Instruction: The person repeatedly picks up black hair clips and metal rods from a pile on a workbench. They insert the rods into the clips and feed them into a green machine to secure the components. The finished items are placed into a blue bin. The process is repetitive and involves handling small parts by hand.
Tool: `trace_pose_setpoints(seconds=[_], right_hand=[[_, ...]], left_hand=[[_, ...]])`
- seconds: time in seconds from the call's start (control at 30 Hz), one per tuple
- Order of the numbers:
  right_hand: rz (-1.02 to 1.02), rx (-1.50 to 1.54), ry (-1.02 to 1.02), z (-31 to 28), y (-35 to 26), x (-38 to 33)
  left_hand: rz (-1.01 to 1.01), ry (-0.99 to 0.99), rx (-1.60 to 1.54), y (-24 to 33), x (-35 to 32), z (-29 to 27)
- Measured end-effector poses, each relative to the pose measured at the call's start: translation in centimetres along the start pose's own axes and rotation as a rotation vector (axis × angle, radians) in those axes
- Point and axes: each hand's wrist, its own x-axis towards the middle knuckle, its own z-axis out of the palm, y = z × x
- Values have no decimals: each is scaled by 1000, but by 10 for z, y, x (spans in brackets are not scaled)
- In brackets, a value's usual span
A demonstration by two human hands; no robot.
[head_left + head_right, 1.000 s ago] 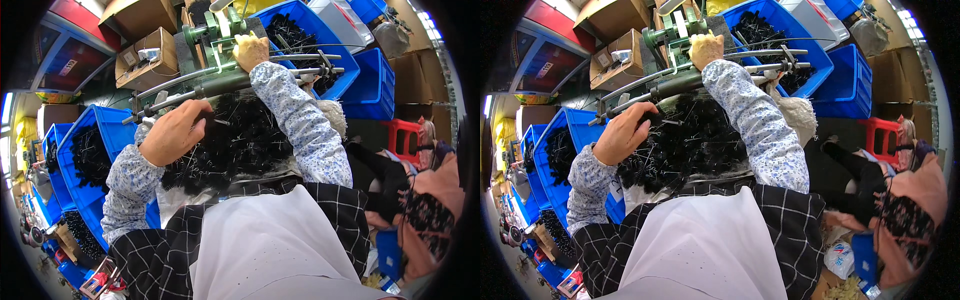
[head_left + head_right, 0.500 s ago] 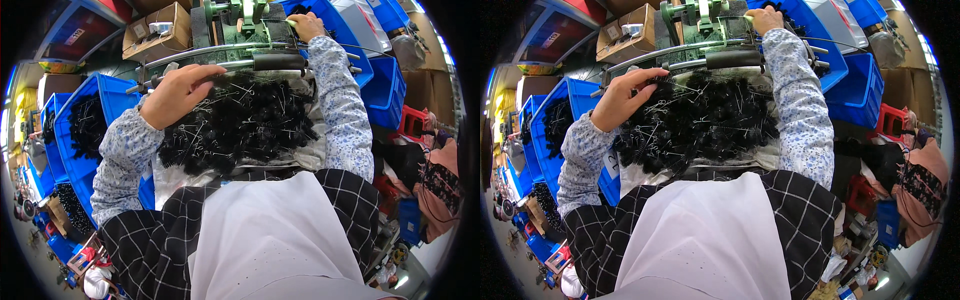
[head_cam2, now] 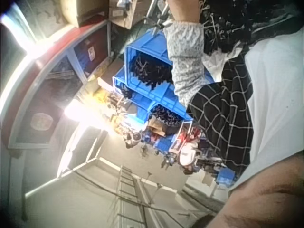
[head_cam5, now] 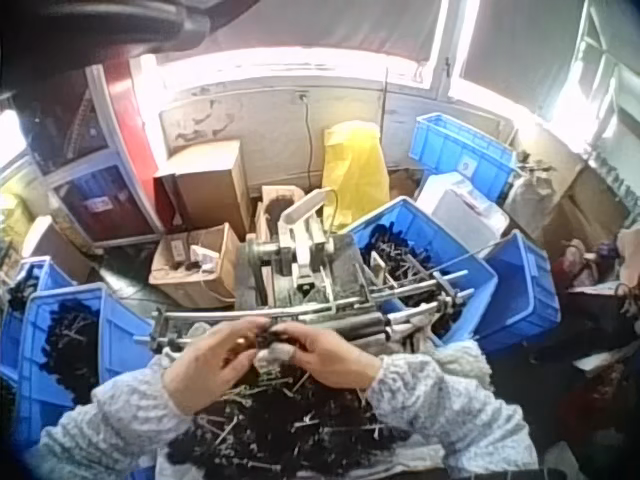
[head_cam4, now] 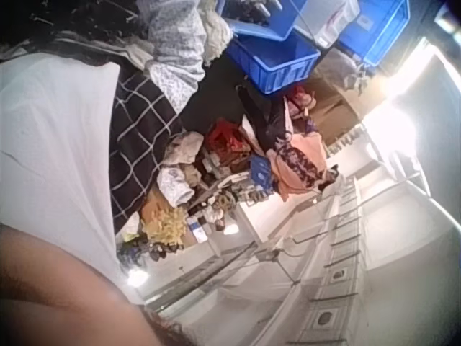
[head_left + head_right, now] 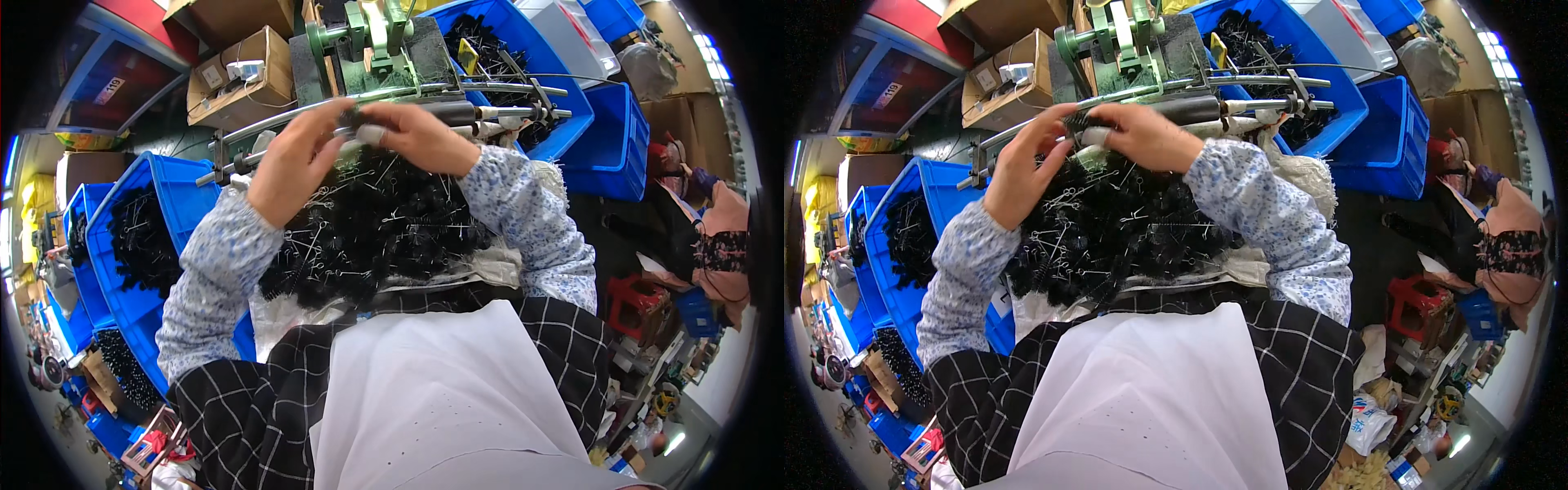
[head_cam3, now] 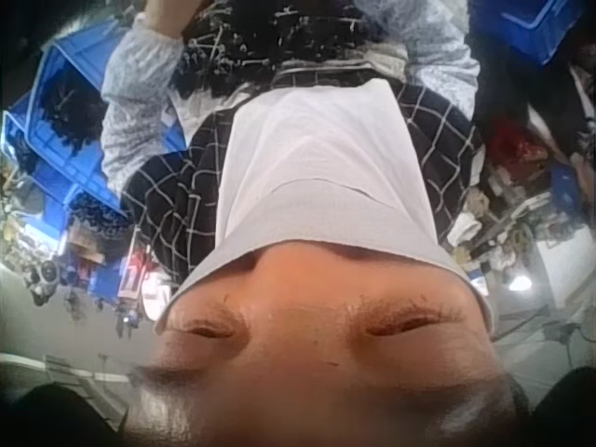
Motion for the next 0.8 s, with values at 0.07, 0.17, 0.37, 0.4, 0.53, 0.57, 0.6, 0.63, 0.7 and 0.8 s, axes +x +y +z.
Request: trace_pose_setpoints(seconds=[0.07,0.17,0.37,0.4,0.53,0.57,0.6,0.63,0.7,0.8], right_hand=[[140,-289,214,-24,13,14],[25,-1119,509,-61,70,36],[144,-1152,517,-73,99,42],[151,-1155,510,-73,99,43],[151,-1097,533,-72,102,43],[140,-1082,536,-72,103,42],[129,-1067,540,-72,104,41],[117,-1052,544,-72,105,41],[127,-1047,535,-74,102,41],[84,-1053,533,-77,106,45]], left_hand=[[-49,24,172,-11,-18,-14],[-139,-464,527,-60,-59,-43],[-313,-620,415,-72,-77,-34],[-335,-628,376,-71,-76,-33],[-321,-624,297,-71,-73,-31],[-262,-584,261,-75,-78,-28],[-203,-543,226,-76,-79,-27],[-216,-545,230,-75,-79,-28],[-240,-548,237,-67,-74,-34],[-191,-492,246,-54,-62,-44]])
